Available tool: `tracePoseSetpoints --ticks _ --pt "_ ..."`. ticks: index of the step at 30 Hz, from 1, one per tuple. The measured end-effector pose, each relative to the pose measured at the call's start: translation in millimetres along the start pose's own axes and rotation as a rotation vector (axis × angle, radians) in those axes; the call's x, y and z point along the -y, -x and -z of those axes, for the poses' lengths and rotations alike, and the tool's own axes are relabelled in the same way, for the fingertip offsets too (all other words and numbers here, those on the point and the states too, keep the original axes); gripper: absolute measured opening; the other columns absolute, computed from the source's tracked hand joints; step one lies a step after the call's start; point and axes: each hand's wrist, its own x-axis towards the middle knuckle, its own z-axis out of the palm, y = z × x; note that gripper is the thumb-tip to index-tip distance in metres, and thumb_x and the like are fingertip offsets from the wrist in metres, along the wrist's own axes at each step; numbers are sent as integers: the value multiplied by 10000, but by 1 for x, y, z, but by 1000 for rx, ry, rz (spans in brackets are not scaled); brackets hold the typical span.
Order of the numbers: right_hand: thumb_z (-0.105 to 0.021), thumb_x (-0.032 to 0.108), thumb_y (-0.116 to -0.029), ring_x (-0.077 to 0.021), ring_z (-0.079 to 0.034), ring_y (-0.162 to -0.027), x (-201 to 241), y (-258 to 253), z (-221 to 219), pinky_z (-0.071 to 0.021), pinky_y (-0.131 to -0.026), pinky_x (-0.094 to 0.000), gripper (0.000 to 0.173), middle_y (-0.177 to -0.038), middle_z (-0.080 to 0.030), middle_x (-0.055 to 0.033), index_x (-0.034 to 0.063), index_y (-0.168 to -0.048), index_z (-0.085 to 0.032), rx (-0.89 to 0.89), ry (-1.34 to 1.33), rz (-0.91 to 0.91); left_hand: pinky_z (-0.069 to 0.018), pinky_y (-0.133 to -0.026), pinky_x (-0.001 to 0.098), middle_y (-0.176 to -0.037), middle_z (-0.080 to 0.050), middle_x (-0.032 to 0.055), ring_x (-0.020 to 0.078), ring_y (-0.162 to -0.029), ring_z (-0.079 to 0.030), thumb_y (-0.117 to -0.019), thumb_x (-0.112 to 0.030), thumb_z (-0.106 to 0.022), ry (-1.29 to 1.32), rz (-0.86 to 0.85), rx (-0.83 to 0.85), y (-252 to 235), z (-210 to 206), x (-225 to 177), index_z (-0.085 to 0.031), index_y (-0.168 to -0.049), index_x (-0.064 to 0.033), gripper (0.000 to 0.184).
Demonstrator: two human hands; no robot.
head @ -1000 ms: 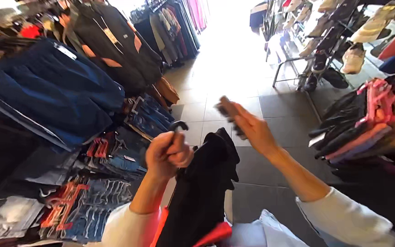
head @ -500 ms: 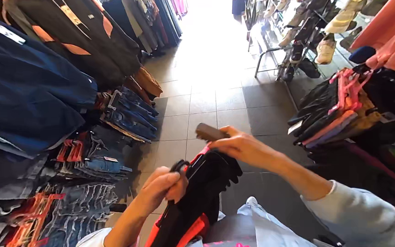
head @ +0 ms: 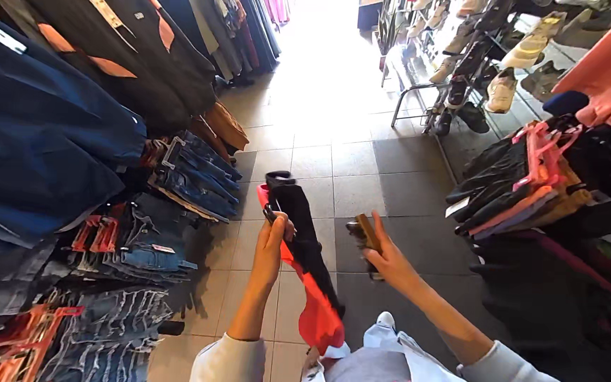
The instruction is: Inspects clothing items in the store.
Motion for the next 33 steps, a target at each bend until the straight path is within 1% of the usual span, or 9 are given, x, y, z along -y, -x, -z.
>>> tracePoseSetpoints --ticks 4,8,11,14,16,20,24,29,33 --pt "-483 333 -1046 -145 -678 -730 13 12 21 -588 -622 -292 445 -945 -689 -60 212 -1473 -454 7 -585 -101 -498 -878 255 -986 -619 -66 54 -942 -593 -1087 -442 -359 3 -11 87 -5 6 -2 -576 -1124 -205 323" --pt "-629 253 -899 -182 -691 -816 13 6 41 -614 -683 -356 577 -1069 -660 -42 277 -1446 -447 -50 -596 2 -509 -946 302 -1145 -652 -27 99 -1074 -614 -1084 -284 -374 -19 -31 128 -7 18 -12 -568 -1226 -183 261" --pt "-535 301 -982 -133 -635 -651 23 -1 40 -559 -566 -311 219 -830 -676 -21 155 -992 -698 -98 -337 77 -528 -939 305 -1158 -670 -15 100 -1067 -632 -1081 -251 -391 -33 -36 113 -6 16 -19 -573 -1252 -167 263" --pt "-612 4 -934 -259 -708 -931 44 -9 15 -593 -795 -488 357 -1213 -702 -95 119 -1259 -705 -10 243 244 -525 -955 332 -1153 -673 3 120 -1083 -631 -1047 -218 -425 -20 -22 118 2 6 -18 -585 -1235 -131 262" --pt "-742 186 -909 -383 -694 -1016 59 -13 -18 -570 -840 -617 555 -1405 -587 -171 155 -1439 -582 126 533 188 -518 -997 361 -1171 -678 16 144 -1128 -626 -1033 -243 -467 13 -13 142 17 -2 -16 -607 -1241 -117 281" --pt "-588 214 -1012 -434 -661 -1070 74 -11 -52 -501 -906 -622 300 -1157 -680 -246 -8 -1198 -668 337 795 47 -477 -1092 362 -1295 -650 79 145 -1249 -587 -1028 -355 -535 -331 -64 206 62 -12 -14 -586 -1322 -5 460" --pt "-538 77 -1000 -423 -667 -1029 44 -3 -54 -511 -840 -620 198 -1050 -696 -234 -36 -1077 -681 460 817 107 -242 -1142 732 -1477 -442 380 574 -1390 -396 -871 -240 -774 -882 119 382 96 25 18 -452 -1438 139 755" --pt "-525 35 -999 -450 -636 -1091 -17 -23 -61 -480 -902 -627 206 -1113 -679 -259 -62 -1112 -668 585 835 72 -485 -888 708 -1030 -715 288 489 -1011 -685 -1047 -287 -542 -970 527 602 110 29 97 -717 -1091 52 384" --pt "-573 54 -992 -433 -655 -1067 4 -59 -40 -500 -865 -637 194 -1115 -701 -234 -28 -1108 -705 540 847 43 -490 -843 741 -1009 -724 271 491 -980 -693 -1030 -350 -600 -1011 347 670 49 41 97 -740 -1084 6 387"
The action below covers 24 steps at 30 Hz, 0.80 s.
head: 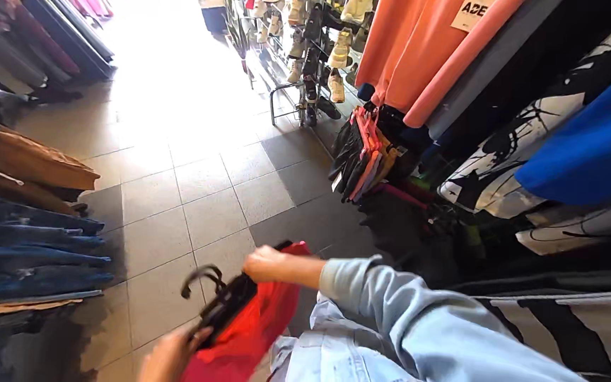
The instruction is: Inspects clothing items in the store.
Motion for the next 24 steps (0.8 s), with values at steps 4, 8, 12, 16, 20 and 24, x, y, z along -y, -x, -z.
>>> tracePoseSetpoints --ticks 4,8,12,16,20,24 --pt "-538 124 -1036 -372 -686 -1033 28 0 115 -535 -835 -586 224 -1120 -715 -171 58 -1168 -707 -407 96 46 -444 -967 728 -1237 -619 350 547 -1174 -592 -1045 -158 -576 -156 -140 -552 -9 121 -22 -667 -1079 114 289" --pt "-622 15 -938 -314 -691 -819 18 -8 108 -571 -680 -436 175 -1008 -715 -138 65 -1055 -744 -939 176 113 -274 -1189 596 -1481 -388 404 537 -1408 -365 -1051 -118 -420 -21 -103 -874 -22 103 -58 -474 -1334 201 430" --pt "-652 77 -952 -485 -622 -1131 -36 18 -83 -471 -948 -681 245 -1190 -656 -304 -111 -1106 -677 78 -63 -112 -386 -1129 537 -1366 -562 353 456 -1323 -525 -1072 -159 -504 22 176 277 -9 -41 -66 -566 -1339 135 402" --pt "-671 225 -982 -486 -599 -1196 -64 37 -147 -454 -922 -729 319 -1244 -649 -289 -27 -1178 -686 514 -226 -249 -446 -1067 606 -1256 -666 270 428 -1213 -626 -1065 -302 -535 169 70 663 -20 -144 -6 -626 -1324 12 417" --pt "-666 208 -979 -493 -612 -1157 -70 55 -138 -457 -935 -711 301 -1181 -667 -295 -49 -1134 -689 361 -282 -224 -309 -1177 621 -1441 -522 300 463 -1381 -465 -895 -233 -709 339 -213 223 -25 -121 -57 -502 -1428 69 647" --pt "-627 119 -979 -471 -615 -1150 -56 71 -98 -459 -947 -670 243 -1182 -672 -273 -50 -1143 -687 182 -278 -181 -526 -1002 477 -1121 -724 190 276 -1088 -695 -940 -305 -675 602 -280 -233 -38 -101 -141 -674 -1146 81 437"
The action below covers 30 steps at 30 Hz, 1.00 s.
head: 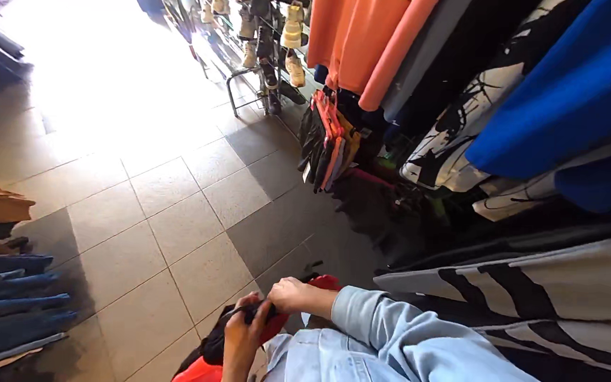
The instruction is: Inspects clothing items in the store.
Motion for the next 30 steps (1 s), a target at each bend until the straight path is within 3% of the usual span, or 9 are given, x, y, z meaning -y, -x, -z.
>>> tracePoseSetpoints --ticks 3,5,7,9,13,17,26,29,30 --pt "-661 168 -976 -448 -595 -1224 -25 28 18 -440 -1009 -663 376 -1276 -646 -255 18 -1318 -624 -236 -214 61 -586 -674 265 -811 -676 63 60 -676 -653 -1020 -190 -508 203 -72 -147 -18 -4 -27 -569 -1206 125 371" --pt "-654 179 -982 -365 -593 -1283 -67 63 24 -426 -1111 -576 428 -1344 -647 -206 69 -1395 -624 -514 -516 -19 -536 -644 207 -869 -627 73 2 -663 -577 -980 -132 -542 252 -173 -182 -23 3 -34 -271 -1487 170 650" --pt "-633 158 -997 -323 -665 -1160 -123 108 24 -486 -1055 -512 301 -1209 -710 -199 -1 -1241 -707 -822 -755 -242 -543 -716 156 -1004 -606 78 -49 -764 -595 -950 -108 -608 237 -285 -184 -30 13 -40 50 -1537 150 919" --pt "-622 191 -1020 -347 -696 -1033 -190 153 16 -523 -968 -542 278 -1084 -727 -216 -41 -1142 -717 -1054 -853 -547 -550 -694 160 -1084 -598 63 -45 -760 -608 -946 -79 -613 238 -354 -204 -34 21 -52 184 -1530 84 1001" --pt "-640 122 -975 -461 -644 -1111 -308 216 -1 -477 -966 -662 339 -1174 -683 -276 -43 -1271 -646 -1511 -809 -901 -541 -645 168 -1111 -615 34 -45 -690 -594 -979 -74 -534 230 -386 -257 -39 24 -88 212 -1524 57 933" --pt "-737 63 -902 -480 -576 -1228 -373 231 12 -431 -1043 -641 449 -1270 -618 -340 -100 -1301 -608 -1621 -862 -922 -532 -647 160 -1099 -618 15 -51 -700 -587 -985 -85 -525 227 -350 -230 -39 14 -108 186 -1533 58 909" --pt "-520 107 -1051 -355 -526 -1268 -378 241 14 -417 -1071 -525 417 -1396 -534 -291 -91 -1416 -488 -1498 -1207 -740 -614 -841 269 -1384 -515 113 58 -898 -711 -948 -104 -551 357 -215 -229 -34 -10 -82 211 -1512 58 962" --pt "-491 36 -1041 -232 -581 -958 -371 243 14 -499 -855 -390 276 -1138 -599 -231 -114 -1269 -535 -1481 -1169 -698 -623 -802 265 -1408 -492 113 61 -877 -716 -945 -172 -601 387 -204 -204 -32 -18 -89 230 -1503 45 1024" --pt "-491 25 -1048 -245 -568 -1034 -368 245 15 -478 -928 -391 298 -1212 -585 -259 -134 -1299 -518 -1486 -1184 -675 -625 -799 260 -1424 -487 95 59 -875 -717 -949 -182 -619 388 -209 -189 -31 -20 -92 241 -1512 9 1045"
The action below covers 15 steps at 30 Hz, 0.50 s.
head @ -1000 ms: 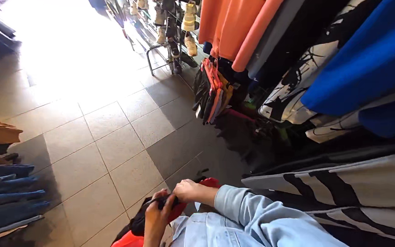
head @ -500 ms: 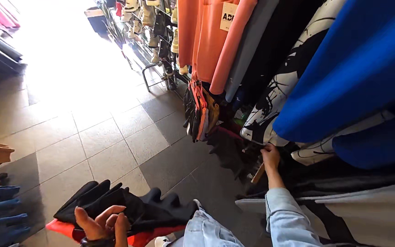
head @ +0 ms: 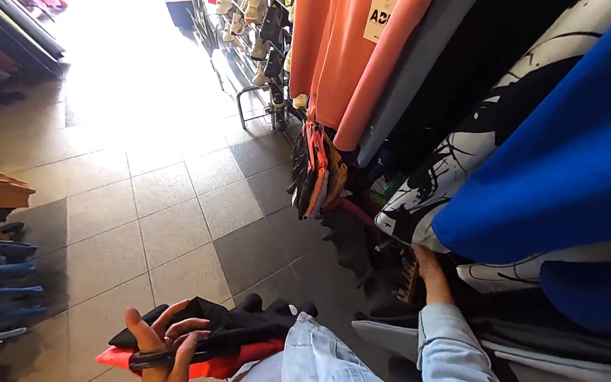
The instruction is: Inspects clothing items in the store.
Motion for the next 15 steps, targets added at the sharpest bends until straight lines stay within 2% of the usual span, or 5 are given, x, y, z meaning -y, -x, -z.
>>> tracePoseSetpoints --ticks 4,6,8,11,15 --pt "-547 65 -1040 -255 -545 -1210 2 -1 8 -443 -1053 -397 400 -1375 -537 -267 -126 -1385 -476 -45 -14 -7 -630 -816 276 -1488 -491 -12 95 -921 -727 -959 -159 -666 39 -59 55 6 -9 3 187 -1582 -356 1074" --pt "-567 88 -1037 -193 -584 -1075 3 -4 13 -486 -964 -350 354 -1251 -602 -211 -99 -1335 -525 -59 -32 -52 -618 -829 253 -1462 -522 -94 79 -921 -719 -978 -189 -666 75 -88 84 6 -14 5 112 -1566 -509 1027" --pt "-570 120 -1036 -119 -589 -766 -2 -12 17 -523 -723 -284 214 -926 -632 -106 -54 -1157 -600 -48 -45 -92 -601 -794 218 -1357 -591 -142 41 -854 -699 -999 -260 -657 89 -102 97 6 -16 7 79 -1555 -565 972" --pt "-613 113 -999 -111 -581 -589 -1 -7 20 -516 -573 -265 150 -737 -638 -60 -27 -1047 -630 -12 -106 -103 -586 -711 198 -1109 -640 -119 17 -761 -652 -987 -294 -675 89 -89 98 8 -12 12 123 -1583 -467 1010" --pt "-615 37 -961 -90 -584 -521 4 6 17 -510 -507 -233 62 -667 -641 -38 -20 -987 -620 -28 -206 -4 -514 -665 124 -904 -591 -124 -59 -715 -574 -915 -281 -729 39 -40 75 13 3 13 167 -1606 -168 1137"
